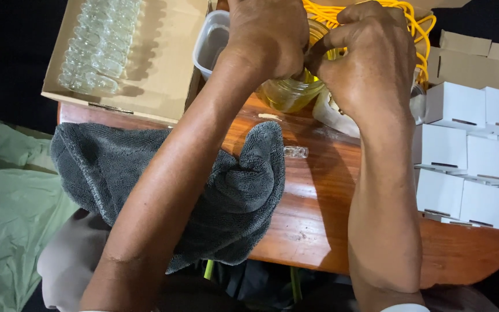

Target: The person threads a yellow cord through small wooden beads, then places the assembled cord into a small white box and closes it. Later, the person uses a syringe to draw yellow liquid from a jar and injects it into a small glass vial.

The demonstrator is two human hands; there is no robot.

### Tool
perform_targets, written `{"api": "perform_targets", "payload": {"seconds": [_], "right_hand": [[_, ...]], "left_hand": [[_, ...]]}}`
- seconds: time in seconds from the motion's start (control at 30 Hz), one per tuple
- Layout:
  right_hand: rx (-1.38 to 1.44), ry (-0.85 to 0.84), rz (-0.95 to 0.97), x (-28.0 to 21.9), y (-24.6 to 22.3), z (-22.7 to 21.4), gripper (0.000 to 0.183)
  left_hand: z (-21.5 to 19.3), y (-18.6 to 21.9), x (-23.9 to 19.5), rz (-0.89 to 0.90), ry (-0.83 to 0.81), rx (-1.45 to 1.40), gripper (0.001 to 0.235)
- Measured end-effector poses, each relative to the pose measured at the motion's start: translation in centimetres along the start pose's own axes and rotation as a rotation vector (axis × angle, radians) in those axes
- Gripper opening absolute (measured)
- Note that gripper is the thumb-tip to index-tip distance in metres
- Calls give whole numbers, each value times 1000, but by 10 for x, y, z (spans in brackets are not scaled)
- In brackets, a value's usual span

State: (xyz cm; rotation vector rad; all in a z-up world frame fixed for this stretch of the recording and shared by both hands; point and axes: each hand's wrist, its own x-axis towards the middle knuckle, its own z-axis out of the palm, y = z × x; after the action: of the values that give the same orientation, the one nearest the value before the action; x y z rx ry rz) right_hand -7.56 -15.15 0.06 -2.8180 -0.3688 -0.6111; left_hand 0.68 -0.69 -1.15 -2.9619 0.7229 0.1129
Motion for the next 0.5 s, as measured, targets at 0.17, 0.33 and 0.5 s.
{"api": "perform_targets", "payload": {"seconds": [0.17, 0.33, 0.5], "right_hand": [[68, -29, -9, 2, -5, -4, 24], [54, -2, -25, 1, 3, 9, 24], [-22, 83, -85, 1, 5, 16, 21]], "left_hand": [[1, 4, 8, -1, 15, 19, 18], [3, 6, 9, -7, 40, 40, 17], [7, 7, 7, -14, 71, 64, 15]]}}
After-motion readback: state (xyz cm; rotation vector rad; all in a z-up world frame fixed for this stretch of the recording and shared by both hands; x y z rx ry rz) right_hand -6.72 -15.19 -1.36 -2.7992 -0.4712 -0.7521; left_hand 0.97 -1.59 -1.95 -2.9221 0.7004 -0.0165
